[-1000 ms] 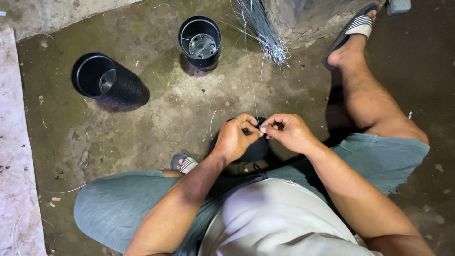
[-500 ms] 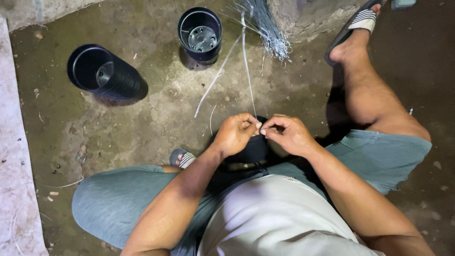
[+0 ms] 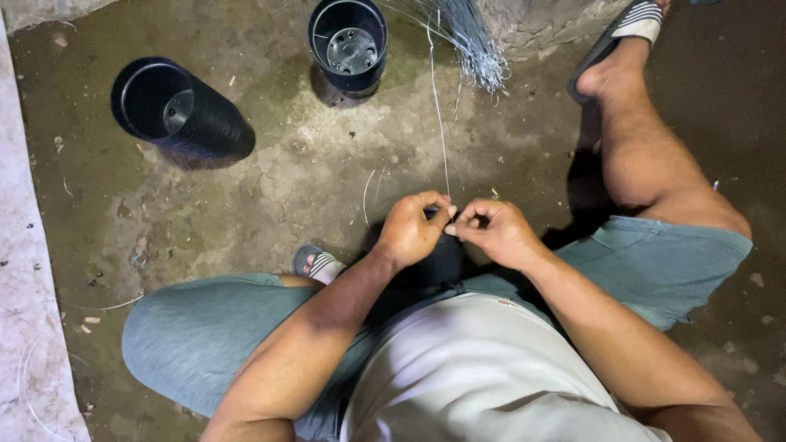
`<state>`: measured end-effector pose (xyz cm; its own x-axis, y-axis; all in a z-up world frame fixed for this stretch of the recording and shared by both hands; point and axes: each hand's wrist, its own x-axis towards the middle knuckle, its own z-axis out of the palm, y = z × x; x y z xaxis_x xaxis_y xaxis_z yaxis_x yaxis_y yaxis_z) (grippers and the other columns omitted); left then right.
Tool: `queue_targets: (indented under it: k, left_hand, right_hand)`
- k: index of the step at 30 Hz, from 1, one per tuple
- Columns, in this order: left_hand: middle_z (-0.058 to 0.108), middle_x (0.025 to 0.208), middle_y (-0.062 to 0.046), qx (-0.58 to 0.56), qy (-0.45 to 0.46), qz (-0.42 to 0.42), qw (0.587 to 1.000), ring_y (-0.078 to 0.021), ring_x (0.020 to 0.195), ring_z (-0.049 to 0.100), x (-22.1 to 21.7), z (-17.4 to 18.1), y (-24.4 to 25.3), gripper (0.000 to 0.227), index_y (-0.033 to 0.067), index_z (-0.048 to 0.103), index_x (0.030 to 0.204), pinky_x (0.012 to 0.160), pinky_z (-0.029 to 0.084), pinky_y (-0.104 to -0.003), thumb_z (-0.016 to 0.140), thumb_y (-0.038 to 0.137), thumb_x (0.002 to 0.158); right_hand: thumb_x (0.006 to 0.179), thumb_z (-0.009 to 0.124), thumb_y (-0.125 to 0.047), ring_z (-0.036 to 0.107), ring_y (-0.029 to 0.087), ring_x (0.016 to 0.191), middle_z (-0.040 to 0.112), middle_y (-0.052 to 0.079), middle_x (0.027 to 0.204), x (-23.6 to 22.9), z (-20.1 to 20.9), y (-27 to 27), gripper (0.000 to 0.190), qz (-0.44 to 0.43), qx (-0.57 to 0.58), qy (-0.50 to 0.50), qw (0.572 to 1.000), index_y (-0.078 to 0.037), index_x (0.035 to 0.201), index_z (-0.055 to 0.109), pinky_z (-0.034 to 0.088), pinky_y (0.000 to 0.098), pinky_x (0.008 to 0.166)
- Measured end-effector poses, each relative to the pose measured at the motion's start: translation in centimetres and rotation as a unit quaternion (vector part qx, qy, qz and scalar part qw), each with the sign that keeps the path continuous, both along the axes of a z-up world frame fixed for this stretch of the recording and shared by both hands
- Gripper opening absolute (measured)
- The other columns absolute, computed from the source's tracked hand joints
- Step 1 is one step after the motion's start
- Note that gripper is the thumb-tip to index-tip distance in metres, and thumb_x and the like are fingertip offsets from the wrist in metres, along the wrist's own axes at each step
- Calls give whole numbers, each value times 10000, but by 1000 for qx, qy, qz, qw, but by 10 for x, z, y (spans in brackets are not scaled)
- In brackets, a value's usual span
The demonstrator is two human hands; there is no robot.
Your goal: The person sits on the floor and repeatedly inserts metal wires through holes in black plastic plant pots, bending the wire ends to secure them. The person handles multiple pots and wires, stacking completed pots aside.
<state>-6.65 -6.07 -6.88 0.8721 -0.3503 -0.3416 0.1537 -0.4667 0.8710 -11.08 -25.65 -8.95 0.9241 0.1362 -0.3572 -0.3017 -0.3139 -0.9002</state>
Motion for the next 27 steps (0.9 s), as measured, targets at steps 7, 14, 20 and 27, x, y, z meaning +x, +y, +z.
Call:
queue_targets:
  k: [7, 14, 20, 27]
  left_hand:
    - [712, 1267, -121, -53, -66, -21, 996, -179, 654, 667, -7, -9, -4, 124, 59, 749, 943, 627, 547, -339, 719, 171, 898]
    - [667, 1256, -87, -124, 2, -40, 991, -185, 855, 742, -6, 1, -1, 131, 69, 707, 956, 717, 615, -296, 682, 192, 918]
    - [673, 1167, -76, -75, -63, -57, 994, -194, 776, 666, -5, 21, 3, 121, 62, 743, 956, 683, 540, -302, 700, 168, 917]
    - [689, 1121, -61, -94, -103, -57, 989, -169, 704, 634, -8, 28, 2, 125, 65, 735, 952, 652, 532, -303, 727, 182, 910]
  right_hand:
    - [791, 759, -41, 529, 69, 695, 591, -23, 761, 1, -22, 9, 151, -47, 13, 59, 997, -44, 834, 614, 467, 259, 618]
    - [842, 761, -135, 531, 79, 670, 627, -24, 713, 8, -6, -1, 117, 68, -51, 77, 993, -44, 823, 690, 470, 304, 604]
    - [863, 805, -181, 548, 97, 711, 664, 11, 776, 10, 23, -18, 160, 150, 17, 18, 988, -43, 943, 798, 457, 303, 629]
    - [838, 802, -177, 695, 156, 829, 750, 48, 910, 4, 41, -16, 166, 200, -23, -89, 976, -40, 930, 788, 533, 309, 759]
